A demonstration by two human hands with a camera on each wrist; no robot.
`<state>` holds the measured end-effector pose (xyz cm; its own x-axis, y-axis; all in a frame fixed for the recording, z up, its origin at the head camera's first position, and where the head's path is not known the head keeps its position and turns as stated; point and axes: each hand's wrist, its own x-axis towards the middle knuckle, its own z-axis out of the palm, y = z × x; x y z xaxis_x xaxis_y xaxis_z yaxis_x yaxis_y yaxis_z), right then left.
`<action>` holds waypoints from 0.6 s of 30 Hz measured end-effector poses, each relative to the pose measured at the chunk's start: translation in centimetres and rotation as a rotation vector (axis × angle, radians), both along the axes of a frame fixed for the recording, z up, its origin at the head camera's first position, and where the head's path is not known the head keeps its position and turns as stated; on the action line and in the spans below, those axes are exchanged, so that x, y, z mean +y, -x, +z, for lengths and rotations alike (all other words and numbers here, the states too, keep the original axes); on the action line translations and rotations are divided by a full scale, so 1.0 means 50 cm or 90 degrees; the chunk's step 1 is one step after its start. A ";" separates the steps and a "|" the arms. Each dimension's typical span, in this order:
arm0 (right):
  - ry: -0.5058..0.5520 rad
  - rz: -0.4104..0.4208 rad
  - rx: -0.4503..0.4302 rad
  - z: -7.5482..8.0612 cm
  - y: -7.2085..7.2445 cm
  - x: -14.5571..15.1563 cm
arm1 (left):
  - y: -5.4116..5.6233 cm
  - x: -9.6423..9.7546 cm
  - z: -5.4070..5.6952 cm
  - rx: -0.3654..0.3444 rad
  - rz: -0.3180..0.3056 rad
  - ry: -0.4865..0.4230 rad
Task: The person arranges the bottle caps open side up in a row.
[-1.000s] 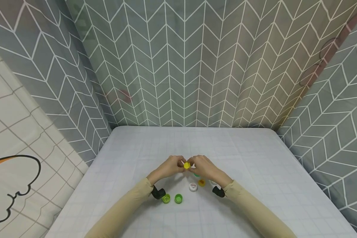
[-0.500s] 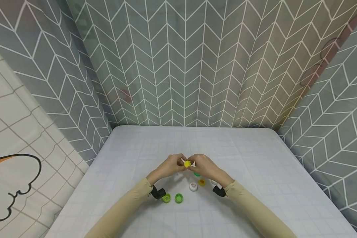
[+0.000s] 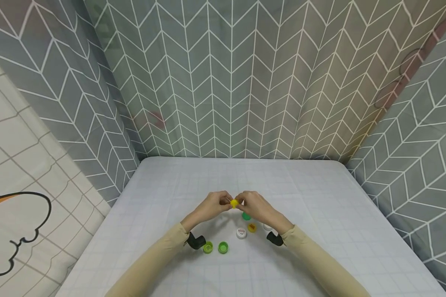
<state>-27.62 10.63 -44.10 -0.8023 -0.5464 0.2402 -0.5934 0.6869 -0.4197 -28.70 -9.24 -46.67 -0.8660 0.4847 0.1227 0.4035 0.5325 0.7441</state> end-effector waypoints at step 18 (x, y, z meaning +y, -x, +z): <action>0.012 0.022 0.018 -0.013 -0.005 0.004 | -0.005 -0.011 -0.009 0.004 0.016 -0.021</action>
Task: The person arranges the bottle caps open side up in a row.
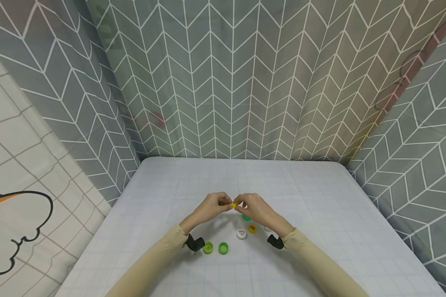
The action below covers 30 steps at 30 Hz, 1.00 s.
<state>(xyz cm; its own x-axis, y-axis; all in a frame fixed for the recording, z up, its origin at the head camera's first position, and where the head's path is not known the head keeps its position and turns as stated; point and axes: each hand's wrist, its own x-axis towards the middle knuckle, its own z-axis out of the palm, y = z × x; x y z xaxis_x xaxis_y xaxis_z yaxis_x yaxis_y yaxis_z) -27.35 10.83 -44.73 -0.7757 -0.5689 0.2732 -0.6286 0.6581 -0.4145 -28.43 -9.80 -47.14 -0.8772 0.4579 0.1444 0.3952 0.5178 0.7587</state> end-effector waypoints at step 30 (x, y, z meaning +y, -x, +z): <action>-0.023 -0.015 0.053 0.011 -0.021 -0.012 | -0.018 -0.006 0.029 0.001 0.004 0.028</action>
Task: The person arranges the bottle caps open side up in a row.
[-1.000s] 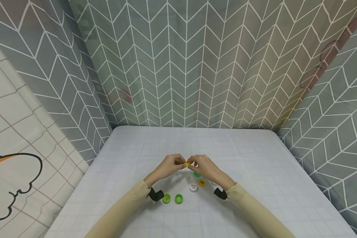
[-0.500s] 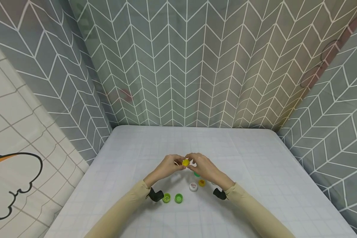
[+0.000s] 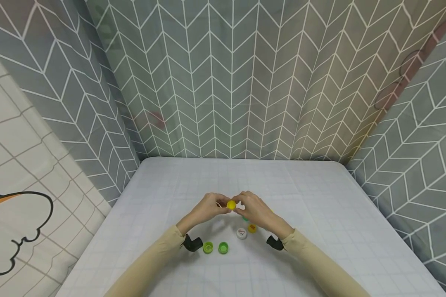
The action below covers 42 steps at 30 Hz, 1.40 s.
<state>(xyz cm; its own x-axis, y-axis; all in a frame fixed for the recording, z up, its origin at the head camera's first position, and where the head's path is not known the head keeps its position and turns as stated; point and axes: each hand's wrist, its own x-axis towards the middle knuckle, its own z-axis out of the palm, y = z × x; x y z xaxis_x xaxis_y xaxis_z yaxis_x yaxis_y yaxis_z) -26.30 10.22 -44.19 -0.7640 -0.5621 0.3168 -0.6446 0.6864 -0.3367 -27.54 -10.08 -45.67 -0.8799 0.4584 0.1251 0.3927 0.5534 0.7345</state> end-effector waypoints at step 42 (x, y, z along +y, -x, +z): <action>-0.189 0.125 -0.044 0.000 -0.118 0.036 | -0.103 0.048 -0.032 -0.011 -0.155 0.169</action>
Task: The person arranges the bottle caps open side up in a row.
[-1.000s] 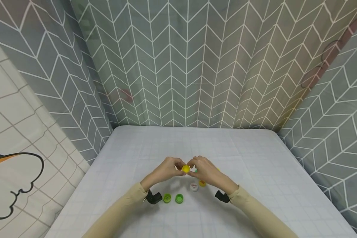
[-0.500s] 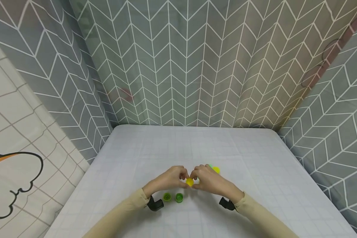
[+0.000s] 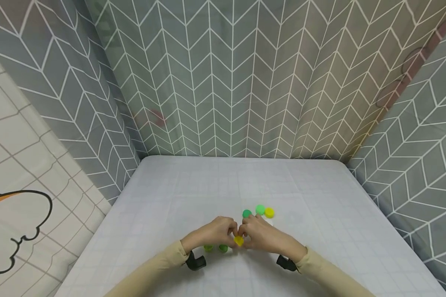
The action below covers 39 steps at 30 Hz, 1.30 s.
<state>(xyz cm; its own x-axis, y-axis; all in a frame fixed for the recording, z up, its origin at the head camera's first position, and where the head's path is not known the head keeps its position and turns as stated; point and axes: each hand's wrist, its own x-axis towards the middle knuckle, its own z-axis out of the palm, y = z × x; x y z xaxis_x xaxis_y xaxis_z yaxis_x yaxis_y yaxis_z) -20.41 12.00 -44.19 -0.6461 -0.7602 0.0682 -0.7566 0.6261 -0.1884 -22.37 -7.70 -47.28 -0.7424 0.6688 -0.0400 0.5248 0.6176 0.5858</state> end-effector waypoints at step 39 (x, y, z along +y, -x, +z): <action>-0.008 -0.021 0.038 -0.004 -0.003 0.011 | -0.001 -0.012 0.010 -0.011 -0.005 0.008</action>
<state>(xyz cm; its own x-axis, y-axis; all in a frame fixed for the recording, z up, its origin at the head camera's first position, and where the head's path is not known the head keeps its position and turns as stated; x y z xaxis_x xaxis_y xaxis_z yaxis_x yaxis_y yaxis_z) -20.26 12.57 -44.41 -0.6660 -0.7394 0.0986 -0.7451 0.6531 -0.1354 -22.33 -8.28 -46.76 -0.7360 0.6741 -0.0623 0.5193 0.6212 0.5869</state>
